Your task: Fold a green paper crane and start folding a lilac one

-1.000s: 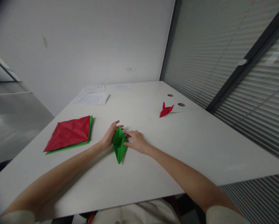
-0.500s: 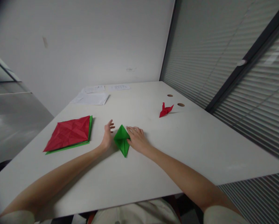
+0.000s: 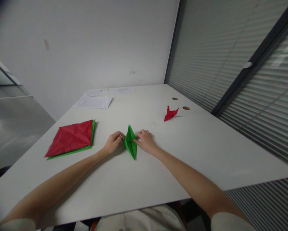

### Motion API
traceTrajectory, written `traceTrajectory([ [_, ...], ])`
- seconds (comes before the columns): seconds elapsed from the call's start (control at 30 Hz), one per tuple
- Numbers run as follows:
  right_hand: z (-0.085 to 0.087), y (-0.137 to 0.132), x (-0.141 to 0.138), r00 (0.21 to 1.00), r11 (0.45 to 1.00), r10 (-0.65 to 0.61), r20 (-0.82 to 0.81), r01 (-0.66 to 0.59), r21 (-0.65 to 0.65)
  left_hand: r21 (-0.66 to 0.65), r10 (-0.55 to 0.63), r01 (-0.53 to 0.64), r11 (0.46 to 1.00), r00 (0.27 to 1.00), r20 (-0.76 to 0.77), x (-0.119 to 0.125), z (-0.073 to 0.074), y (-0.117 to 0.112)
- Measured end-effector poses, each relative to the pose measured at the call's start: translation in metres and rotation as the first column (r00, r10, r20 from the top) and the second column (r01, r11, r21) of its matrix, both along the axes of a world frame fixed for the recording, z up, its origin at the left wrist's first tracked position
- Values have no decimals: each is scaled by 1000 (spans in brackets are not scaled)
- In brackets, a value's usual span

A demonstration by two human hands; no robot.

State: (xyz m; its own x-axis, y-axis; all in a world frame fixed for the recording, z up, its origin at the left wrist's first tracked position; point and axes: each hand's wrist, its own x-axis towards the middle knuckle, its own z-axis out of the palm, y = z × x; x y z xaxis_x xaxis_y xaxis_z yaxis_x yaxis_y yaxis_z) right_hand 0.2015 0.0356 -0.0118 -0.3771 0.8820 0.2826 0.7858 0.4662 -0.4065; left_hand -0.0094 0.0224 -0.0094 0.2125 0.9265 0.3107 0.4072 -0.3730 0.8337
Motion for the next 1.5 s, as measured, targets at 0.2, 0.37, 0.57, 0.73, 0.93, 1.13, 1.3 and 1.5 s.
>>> traceTrajectory([
  [0.2,-3,6,4,999,998,-18,-32,16,-56,-115,-63,58,992,997,-42,1,-2,3],
  [0.37,-4,11,9,993,997,34,-111,-42,-66,-156,-119,133,979,988,97,2,1,1],
  [0.57,-6,16,7,814,925,168,-556,-326,-196,-247,-156,277,929,895,417,-3,6,2],
  [0.73,1,9,2,798,913,157,-582,-342,-222,-207,-176,300,931,867,466,2,6,0],
  [0.93,25,-4,-4,789,952,195,-582,-294,-80,-272,-192,385,882,821,538,16,14,-14],
  [1.13,32,-9,-11,747,949,151,-648,-294,-117,-323,-237,494,808,772,589,19,18,-20],
  [1.3,35,-11,-12,707,930,125,-696,-328,-165,-389,-191,589,708,691,697,18,19,-25],
  [1.5,37,-12,-13,648,914,60,-759,-342,-219,-448,-64,628,636,621,781,19,18,-25],
])
